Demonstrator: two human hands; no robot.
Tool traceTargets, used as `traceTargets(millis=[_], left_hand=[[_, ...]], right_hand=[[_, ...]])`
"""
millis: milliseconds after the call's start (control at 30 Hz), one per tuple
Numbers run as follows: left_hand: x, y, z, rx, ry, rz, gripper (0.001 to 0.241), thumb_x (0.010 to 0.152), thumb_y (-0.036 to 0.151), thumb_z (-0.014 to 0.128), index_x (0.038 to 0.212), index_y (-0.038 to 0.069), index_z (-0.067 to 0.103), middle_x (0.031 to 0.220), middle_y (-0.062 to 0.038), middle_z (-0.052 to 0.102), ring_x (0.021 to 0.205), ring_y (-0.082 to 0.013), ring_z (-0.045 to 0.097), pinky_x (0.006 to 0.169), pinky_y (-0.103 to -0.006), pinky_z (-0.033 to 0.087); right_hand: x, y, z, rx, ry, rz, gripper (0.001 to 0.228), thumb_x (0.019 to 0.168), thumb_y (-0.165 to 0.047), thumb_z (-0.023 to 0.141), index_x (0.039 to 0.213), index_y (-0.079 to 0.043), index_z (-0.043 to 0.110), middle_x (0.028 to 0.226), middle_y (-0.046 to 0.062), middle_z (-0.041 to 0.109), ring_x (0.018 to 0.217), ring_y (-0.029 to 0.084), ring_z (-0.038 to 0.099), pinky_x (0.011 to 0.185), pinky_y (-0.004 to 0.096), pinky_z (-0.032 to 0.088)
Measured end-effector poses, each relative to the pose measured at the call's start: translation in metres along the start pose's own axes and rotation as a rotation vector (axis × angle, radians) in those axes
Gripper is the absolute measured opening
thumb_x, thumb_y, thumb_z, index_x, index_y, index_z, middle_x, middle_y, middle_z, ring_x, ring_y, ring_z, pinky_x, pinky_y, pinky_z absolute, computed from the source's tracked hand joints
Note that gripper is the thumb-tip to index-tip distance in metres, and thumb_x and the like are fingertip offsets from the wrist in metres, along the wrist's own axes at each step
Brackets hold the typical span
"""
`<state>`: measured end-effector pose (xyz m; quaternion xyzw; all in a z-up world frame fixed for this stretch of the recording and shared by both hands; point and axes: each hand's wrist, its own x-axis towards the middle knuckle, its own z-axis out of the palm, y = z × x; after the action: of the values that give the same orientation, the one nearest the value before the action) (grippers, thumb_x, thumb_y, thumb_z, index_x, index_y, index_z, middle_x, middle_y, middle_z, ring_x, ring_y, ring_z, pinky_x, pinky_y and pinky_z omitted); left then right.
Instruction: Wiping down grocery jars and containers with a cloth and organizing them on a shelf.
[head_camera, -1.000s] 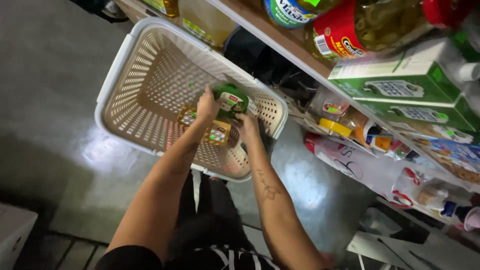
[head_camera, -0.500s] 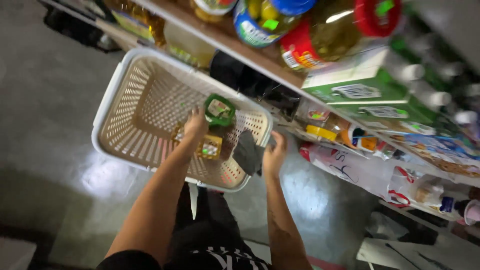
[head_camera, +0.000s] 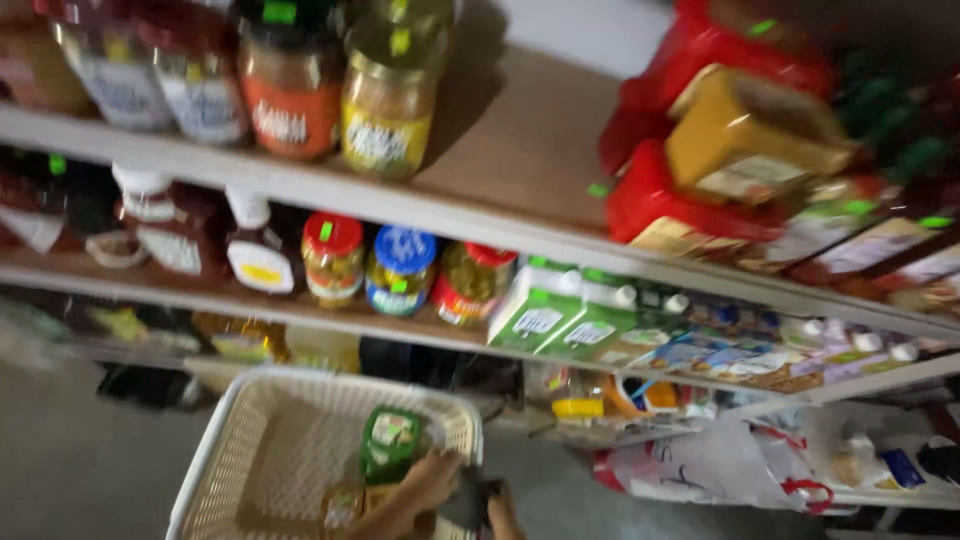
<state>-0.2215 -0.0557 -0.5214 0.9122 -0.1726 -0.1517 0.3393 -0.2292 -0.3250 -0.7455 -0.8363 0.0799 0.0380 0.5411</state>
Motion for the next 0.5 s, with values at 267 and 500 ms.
traceTargets(millis=[267, 500], left_hand=[[0.007, 0.045, -0.091, -0.166, -0.149, -0.022, 0.078, 0.081, 0.014, 0.068, 0.153, 0.019, 0.039, 0.139, -0.02, 0.054, 0.13, -0.0387, 0.048, 0.104, -0.0531, 0.043], [-0.004, 0.129, -0.291, -0.301, 0.558, 0.292, 0.047, 0.085, 0.022, 0.078, 0.126, 0.006, 0.061, 0.107, -0.02, 0.075, 0.093, -0.0349, 0.074, 0.078, -0.0424, 0.058]], right_hand=[[0.011, -0.332, -0.066, -0.38, -0.176, -0.265, 0.018, 0.097, -0.015, 0.054, 0.111, -0.005, 0.061, 0.093, 0.015, 0.069, 0.087, 0.032, 0.067, 0.076, 0.043, 0.052], [-0.021, -0.649, -0.176, -0.334, 0.421, -1.074, 0.009, 0.104, -0.005, 0.052, 0.111, -0.006, 0.058, 0.105, 0.016, 0.067, 0.098, 0.035, 0.068, 0.084, 0.043, 0.055]])
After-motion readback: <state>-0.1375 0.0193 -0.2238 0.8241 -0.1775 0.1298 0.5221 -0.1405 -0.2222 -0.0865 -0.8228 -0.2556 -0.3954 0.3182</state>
